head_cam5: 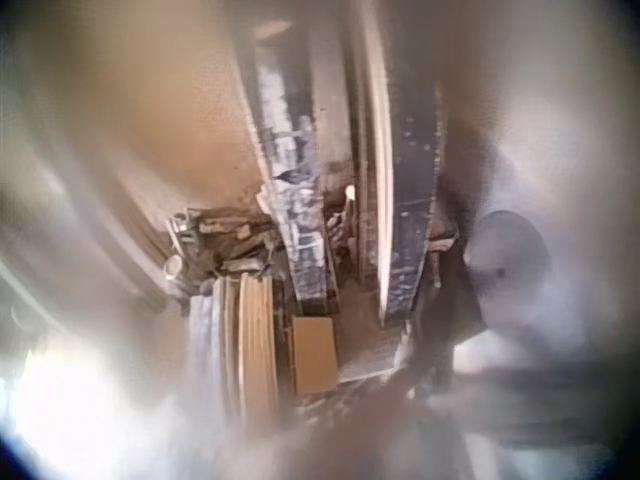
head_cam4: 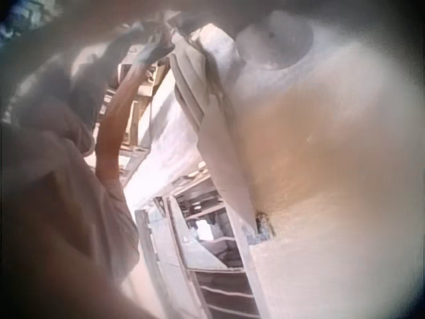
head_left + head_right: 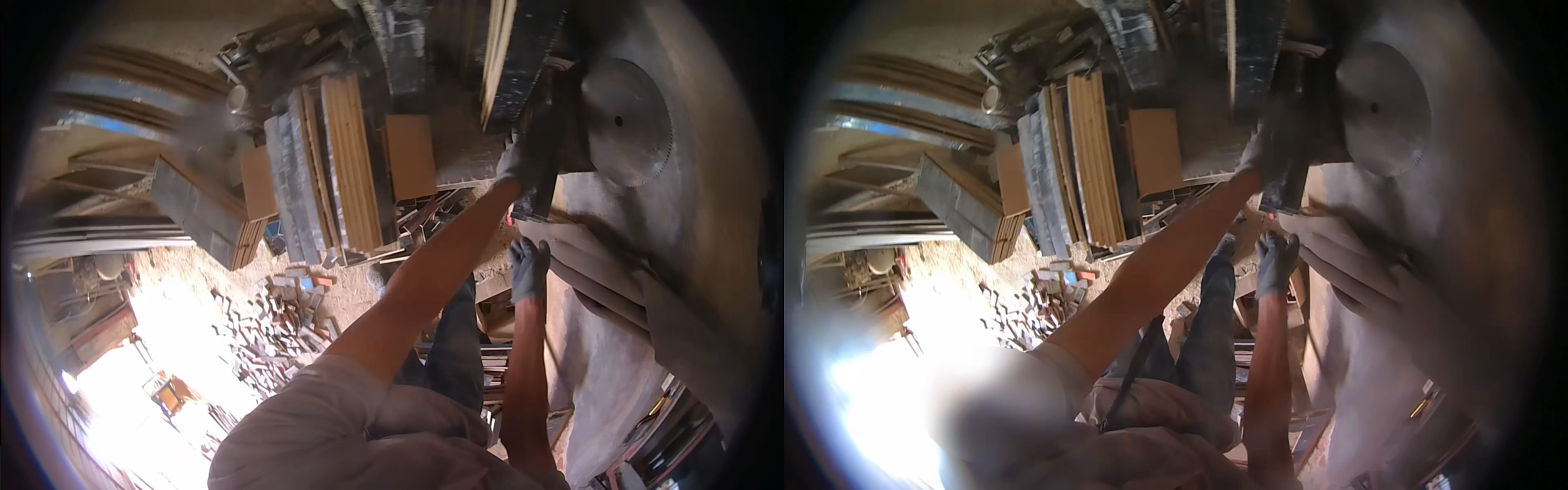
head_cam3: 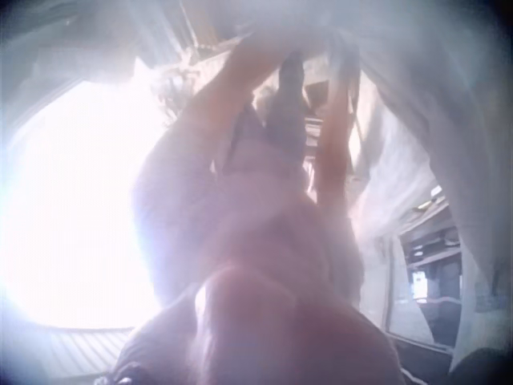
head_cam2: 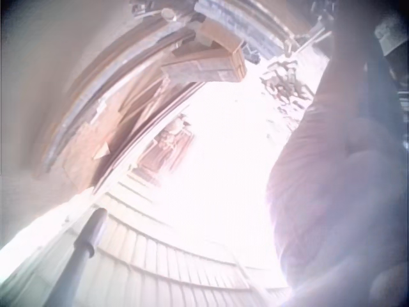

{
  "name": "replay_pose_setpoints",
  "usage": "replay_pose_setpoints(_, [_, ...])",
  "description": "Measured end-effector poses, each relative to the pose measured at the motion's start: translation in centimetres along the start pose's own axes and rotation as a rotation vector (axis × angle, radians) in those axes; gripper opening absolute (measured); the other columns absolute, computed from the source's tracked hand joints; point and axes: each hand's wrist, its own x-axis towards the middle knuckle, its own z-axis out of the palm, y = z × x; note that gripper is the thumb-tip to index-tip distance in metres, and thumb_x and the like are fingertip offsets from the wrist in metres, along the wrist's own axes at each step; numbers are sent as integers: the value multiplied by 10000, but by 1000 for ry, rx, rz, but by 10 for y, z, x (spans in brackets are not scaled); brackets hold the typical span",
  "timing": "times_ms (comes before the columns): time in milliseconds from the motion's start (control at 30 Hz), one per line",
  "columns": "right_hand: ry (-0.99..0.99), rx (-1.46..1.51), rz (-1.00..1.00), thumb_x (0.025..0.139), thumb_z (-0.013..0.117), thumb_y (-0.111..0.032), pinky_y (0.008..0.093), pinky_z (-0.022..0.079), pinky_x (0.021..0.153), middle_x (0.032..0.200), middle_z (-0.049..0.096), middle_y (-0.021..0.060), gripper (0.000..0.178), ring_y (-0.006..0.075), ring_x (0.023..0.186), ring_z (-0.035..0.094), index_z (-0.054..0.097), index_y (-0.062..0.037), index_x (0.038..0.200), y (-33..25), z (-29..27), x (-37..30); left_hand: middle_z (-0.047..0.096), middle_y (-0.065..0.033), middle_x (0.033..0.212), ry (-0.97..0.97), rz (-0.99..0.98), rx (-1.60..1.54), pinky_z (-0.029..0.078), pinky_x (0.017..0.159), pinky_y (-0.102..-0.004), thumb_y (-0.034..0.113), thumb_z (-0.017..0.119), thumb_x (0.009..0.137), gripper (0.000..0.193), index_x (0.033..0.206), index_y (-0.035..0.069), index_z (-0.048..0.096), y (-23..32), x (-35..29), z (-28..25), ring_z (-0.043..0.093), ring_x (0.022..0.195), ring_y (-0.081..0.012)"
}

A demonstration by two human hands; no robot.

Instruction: The person selects and stacks wooden strips, then uses a nail gun to fasten them into small rectangular frames on the floor. The person repeatedly picks up strips, aligns them, and nails them together, leaving finished frames on the floor.

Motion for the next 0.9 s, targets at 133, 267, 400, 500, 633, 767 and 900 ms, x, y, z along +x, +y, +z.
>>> replay_pose_setpoints(133, [-277, -453, -99, 950, 678, -141, 345, 535, 945, 1372, 562, 179, 762, 226, 1121, 626, 256, -44, 1578, 26, 29, -51, 601, -206, 1357, 139, 262, -219, 545, 983, -398, 96, 662, 927, 474, 1379, 5, 553, -5, -85, -92, 569, 1294, -309])
replay_pose_setpoints(267, [-597, -706, -462, 868, 798, -332, 355, 509, 987, 1282, 643, 190, 909, 225, 1228, 611, 303, -42, 1572, 93, 121, -94, 665, -117, 1268, 472, 221, -69, 568, 911, -335, 62, 637, 983, 352, 1330, 12, 621, -42, -160, -238, 671, 1101, -214])
replay_pose_setpoints(400, [-645, -927, -331, 843, 812, -426, 434, 534, 963, 1135, 720, 160, 937, 287, 1138, 683, 336, -76, 1570, 101, 185, -72, 690, -83, 1184, 473, -12, -57, 557, 866, -299, 117, 719, 954, 407, 1334, 1, 627, -98, -171, -312, 657, 1035, -149])
replay_pose_setpoints(500, [-698, -888, -165, 836, 809, -461, 468, 552, 937, 1162, 719, 164, 906, 340, 1071, 711, 388, -93, 1549, 89, 184, -64, 684, -67, 1146, 399, 4, -80, 541, 847, -283, 148, 725, 958, 418, 1330, -14, 623, -106, -170, -325, 643, 990, -137])
replay_pose_setpoints(633, [-737, -751, -307, 885, 742, -288, 322, 581, 802, 1136, 719, 148, 713, 179, 973, 703, 463, -66, 1503, 81, 175, -67, 683, -90, 1014, 240, 139, 154, 536, 787, -361, 217, 783, 891, 466, 1324, 92, 663, -102, -147, -322, 648, 901, -200])
replay_pose_setpoints(767, [-640, -956, -119, 871, 720, -235, 345, 546, 716, 1061, 716, 164, 445, 204, 886, 685, 637, -7, 1244, 86, 181, -81, 659, -122, 937, 196, 91, 399, 522, 825, -457, 343, 766, 858, 494, 1302, 143, 684, -96, -144, -327, 630, 896, -324])
replay_pose_setpoints(900, [-440, -1218, -1157, 854, 740, -328, 467, 533, 769, 970, 716, 205, 420, 321, 934, 692, 682, 2, 1107, 115, 172, -75, 672, -135, 957, 128, 24, 408, 531, 830, -452, 363, 719, 876, 474, 1294, 142, 691, -99, -136, -315, 650, 925, -321])
